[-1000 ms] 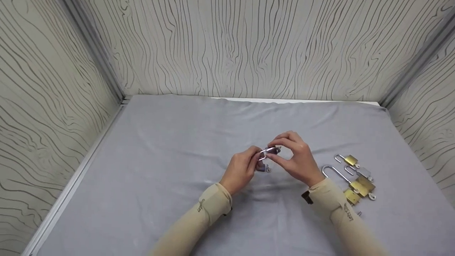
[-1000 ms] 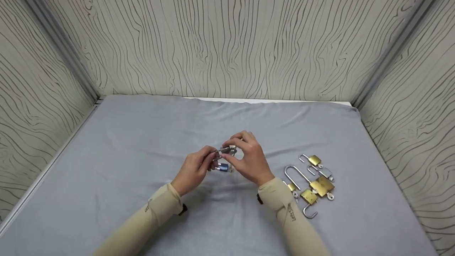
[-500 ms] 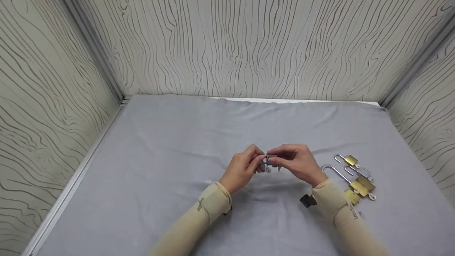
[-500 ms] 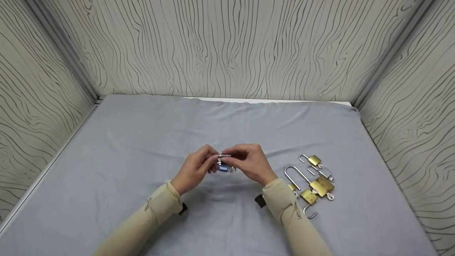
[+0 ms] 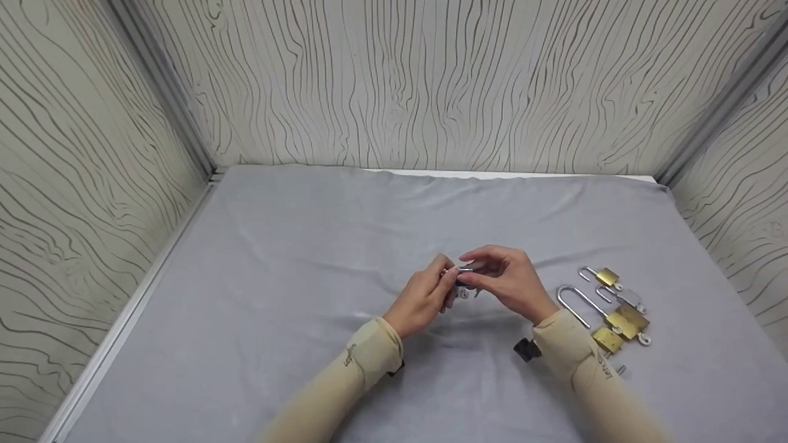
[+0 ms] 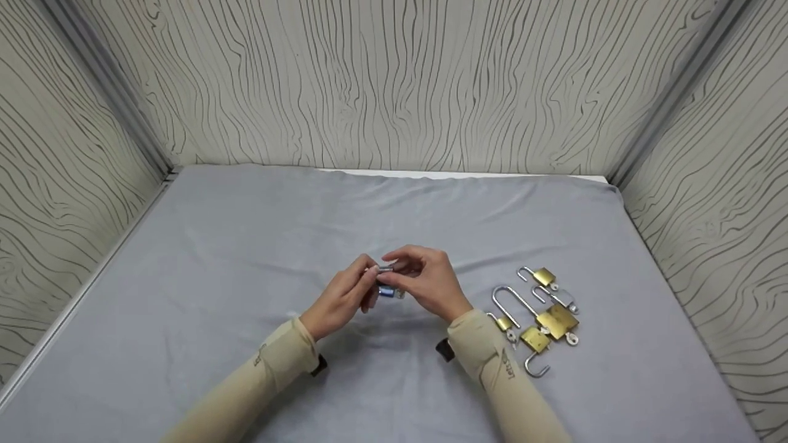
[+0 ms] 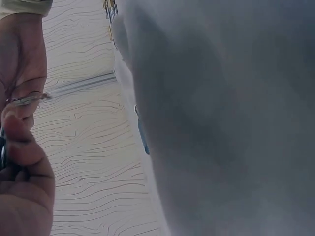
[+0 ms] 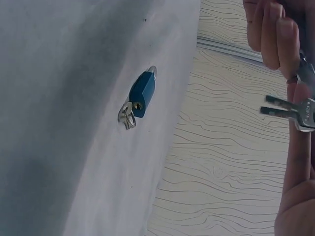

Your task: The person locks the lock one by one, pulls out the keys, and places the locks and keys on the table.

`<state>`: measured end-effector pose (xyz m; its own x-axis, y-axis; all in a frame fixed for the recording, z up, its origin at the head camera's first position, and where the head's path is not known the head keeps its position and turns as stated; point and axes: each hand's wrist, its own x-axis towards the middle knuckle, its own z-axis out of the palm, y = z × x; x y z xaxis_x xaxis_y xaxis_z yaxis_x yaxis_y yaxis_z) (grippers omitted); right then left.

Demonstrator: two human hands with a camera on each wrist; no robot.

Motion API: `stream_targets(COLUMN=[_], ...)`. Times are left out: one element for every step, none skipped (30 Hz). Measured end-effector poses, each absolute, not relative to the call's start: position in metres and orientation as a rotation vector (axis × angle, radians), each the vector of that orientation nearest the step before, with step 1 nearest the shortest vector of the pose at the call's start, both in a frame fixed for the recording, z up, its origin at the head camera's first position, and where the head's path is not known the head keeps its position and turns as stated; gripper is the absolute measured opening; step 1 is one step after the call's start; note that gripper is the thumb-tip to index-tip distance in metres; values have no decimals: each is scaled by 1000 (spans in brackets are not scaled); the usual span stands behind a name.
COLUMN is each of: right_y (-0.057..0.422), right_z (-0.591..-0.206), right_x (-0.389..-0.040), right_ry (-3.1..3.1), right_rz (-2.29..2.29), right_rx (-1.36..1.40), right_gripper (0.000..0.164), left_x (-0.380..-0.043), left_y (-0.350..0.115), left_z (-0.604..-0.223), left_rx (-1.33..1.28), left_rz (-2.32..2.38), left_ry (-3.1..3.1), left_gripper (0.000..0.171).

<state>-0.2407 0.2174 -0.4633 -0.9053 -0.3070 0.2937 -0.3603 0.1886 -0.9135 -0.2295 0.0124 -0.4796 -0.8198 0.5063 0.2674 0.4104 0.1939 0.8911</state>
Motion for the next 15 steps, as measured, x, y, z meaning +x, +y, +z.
stream_targets(right_y=[217,216,216,215,215,215,215,214,214,214,215,216,216,218,220], right_z=[-464,-464,-464,-464,-464,-465,-465,-466,-466,-467,-467,-468,-468,-468,-468], right_x=[-241,-241,-241,-240,-240,-240,-240,-240,-239,-239,-240,-240,-240,-240,-241], right_ry=[-2389,-2391,-2392,-2390,-2389,-2393,-2397,-2403,-2406,-2412,-2424,-2436,-2447,-2463,-2476], right_rz=[1852,1842,1836,1833,1831,1826,1820,1816,1816,1813,1805,1798,1804,1804,1822], right_rx=[665,653,643,640,640,646,654,663,673,685,693,704,713,734,766], right_gripper=[26,25,24,23,22,21,20,20,19,19,17,16,15,15,19], left_x=[-230,-230,-230,-230,-230,-231,-231,-230,-230,-230,-230,-230,-230,-230,-230], left_y=[13,14,14,14,14,15,15,15,15,14,14,13,13,12,12], left_z=[-479,-479,-479,-478,-478,-478,-478,-478,-478,-478,-479,-479,-478,-478,-478], left_rx=[904,895,890,887,883,883,884,884,884,883,885,885,885,882,881], left_rz=[1707,1696,1680,1661,1639,1616,1601,1585,1575,1573,1571,1571,1575,1577,1577], left_ry=[2375,2396,2425,2454,2488,2518,2535,2552,2563,2571,2582,2591,2596,2608,2624], left_gripper=[26,26,26,26,26,26,26,26,26,26,26,26,26,26,25])
